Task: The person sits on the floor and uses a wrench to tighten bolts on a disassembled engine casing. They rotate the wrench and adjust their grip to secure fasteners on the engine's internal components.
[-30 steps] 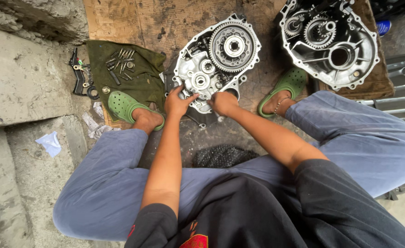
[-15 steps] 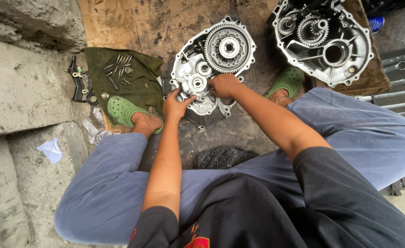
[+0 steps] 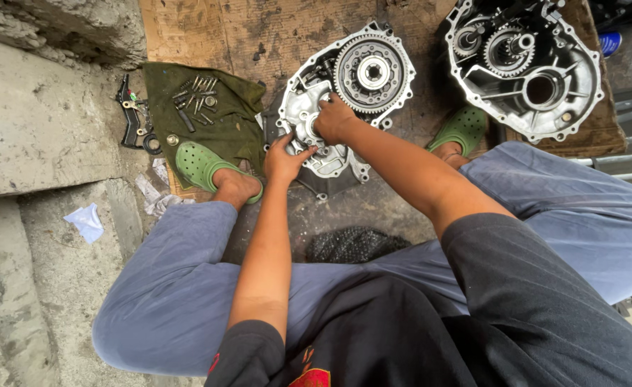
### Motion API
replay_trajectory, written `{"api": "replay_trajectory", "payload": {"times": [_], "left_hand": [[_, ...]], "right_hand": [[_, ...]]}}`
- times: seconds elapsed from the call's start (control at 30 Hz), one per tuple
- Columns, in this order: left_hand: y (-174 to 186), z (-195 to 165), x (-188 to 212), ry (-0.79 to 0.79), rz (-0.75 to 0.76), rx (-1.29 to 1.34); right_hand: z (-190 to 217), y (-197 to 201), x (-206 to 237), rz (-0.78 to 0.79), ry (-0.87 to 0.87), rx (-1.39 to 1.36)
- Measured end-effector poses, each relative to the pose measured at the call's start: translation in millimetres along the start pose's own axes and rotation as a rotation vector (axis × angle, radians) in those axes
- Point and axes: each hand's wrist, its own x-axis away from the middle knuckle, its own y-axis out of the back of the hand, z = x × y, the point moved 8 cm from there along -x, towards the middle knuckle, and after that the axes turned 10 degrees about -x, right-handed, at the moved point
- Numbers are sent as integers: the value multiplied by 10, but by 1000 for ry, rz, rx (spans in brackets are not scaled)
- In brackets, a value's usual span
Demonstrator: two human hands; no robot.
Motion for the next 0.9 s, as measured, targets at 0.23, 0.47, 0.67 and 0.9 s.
{"api": "replay_trajectory", "payload": {"times": [0.23, 0.47, 0.67, 0.9], "left_hand": [[5, -5, -4, 14, 25, -6], [6, 22, -5, 24, 22, -8], [-32, 62, -31, 10, 18, -5], [-62, 113, -53, 13, 11, 2]], "right_hand": [[-27, -84, -109, -36, 21, 21], [-250, -220, 294, 2, -150, -279], [-157, -553, 635, -50, -371, -624], [-1, -1029, 705, -399, -525, -1174]]}}
